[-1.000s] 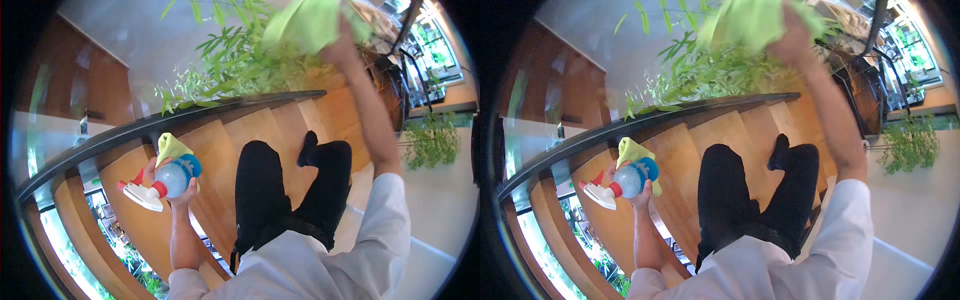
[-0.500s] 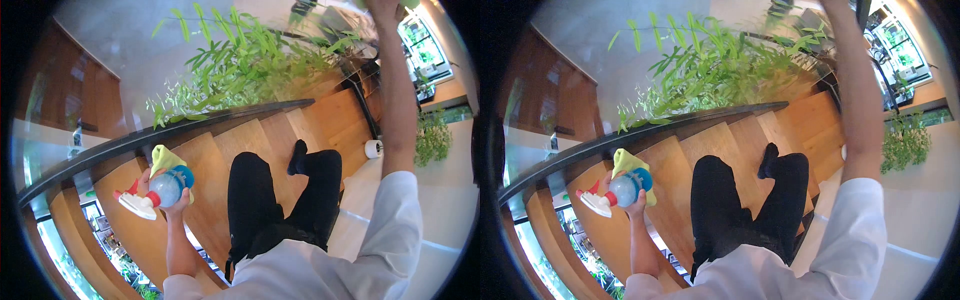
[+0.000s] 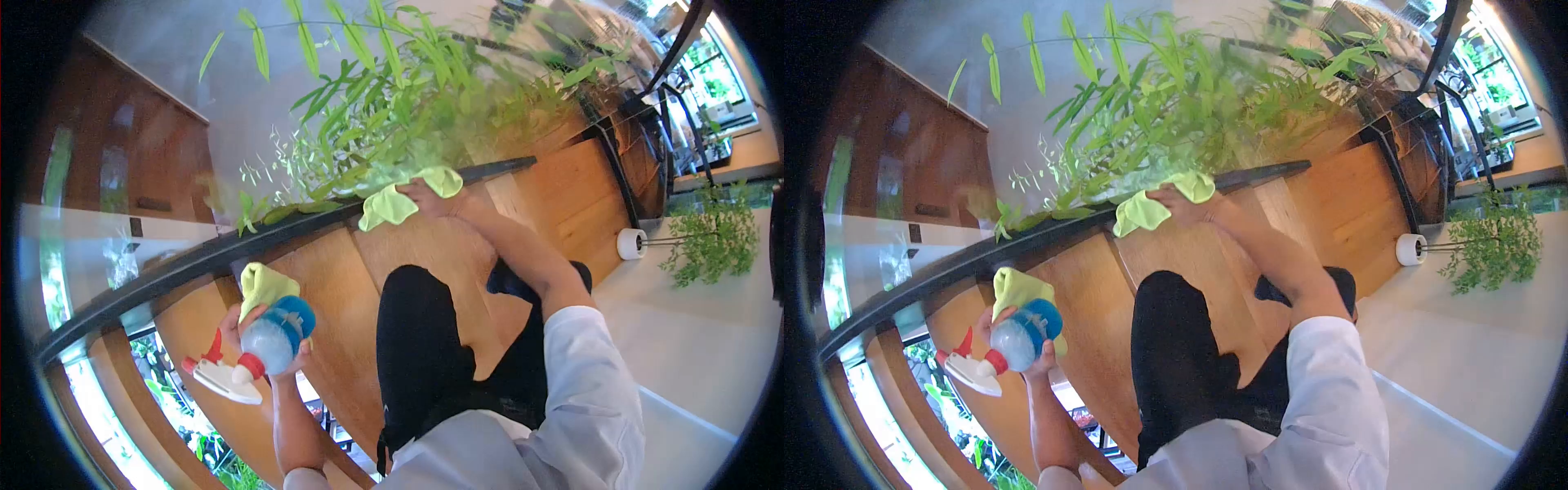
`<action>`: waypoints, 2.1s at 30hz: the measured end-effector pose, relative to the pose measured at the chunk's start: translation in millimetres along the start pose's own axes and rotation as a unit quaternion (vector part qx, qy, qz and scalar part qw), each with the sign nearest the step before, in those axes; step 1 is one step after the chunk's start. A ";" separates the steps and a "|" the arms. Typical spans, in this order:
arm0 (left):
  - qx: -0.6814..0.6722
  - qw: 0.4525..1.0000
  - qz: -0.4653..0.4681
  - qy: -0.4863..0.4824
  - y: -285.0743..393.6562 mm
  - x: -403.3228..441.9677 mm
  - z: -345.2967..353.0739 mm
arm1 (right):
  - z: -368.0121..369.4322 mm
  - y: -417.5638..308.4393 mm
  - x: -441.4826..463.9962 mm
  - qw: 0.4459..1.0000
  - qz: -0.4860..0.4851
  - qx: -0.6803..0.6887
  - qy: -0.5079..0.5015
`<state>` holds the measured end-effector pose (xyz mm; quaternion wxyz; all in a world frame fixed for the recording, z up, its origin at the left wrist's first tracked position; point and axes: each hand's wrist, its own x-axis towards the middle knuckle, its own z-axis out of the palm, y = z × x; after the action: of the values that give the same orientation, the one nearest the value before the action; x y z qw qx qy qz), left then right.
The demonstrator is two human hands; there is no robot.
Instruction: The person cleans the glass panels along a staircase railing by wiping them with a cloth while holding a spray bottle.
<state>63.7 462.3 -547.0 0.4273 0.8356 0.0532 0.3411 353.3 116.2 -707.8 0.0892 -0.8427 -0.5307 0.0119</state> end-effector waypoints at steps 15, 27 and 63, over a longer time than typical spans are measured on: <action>-0.125 0.992 -0.016 -0.006 27.2 12.0 -1.8 | -592.5 18.9 -29.8 0.780 0.023 -0.384 0.493; -0.089 0.995 -0.026 0.044 18.3 4.5 10.1 | -221.9 -9.3 40.5 0.866 0.089 -0.173 0.461; -0.090 0.994 -0.053 0.032 21.6 -0.8 6.3 | -294.1 6.0 -4.9 0.840 0.113 -0.183 0.498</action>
<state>62.6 444.2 -533.7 0.5167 0.7782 0.0800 0.3479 390.3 68.8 -419.8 0.1835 -0.7906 -0.3082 -0.4963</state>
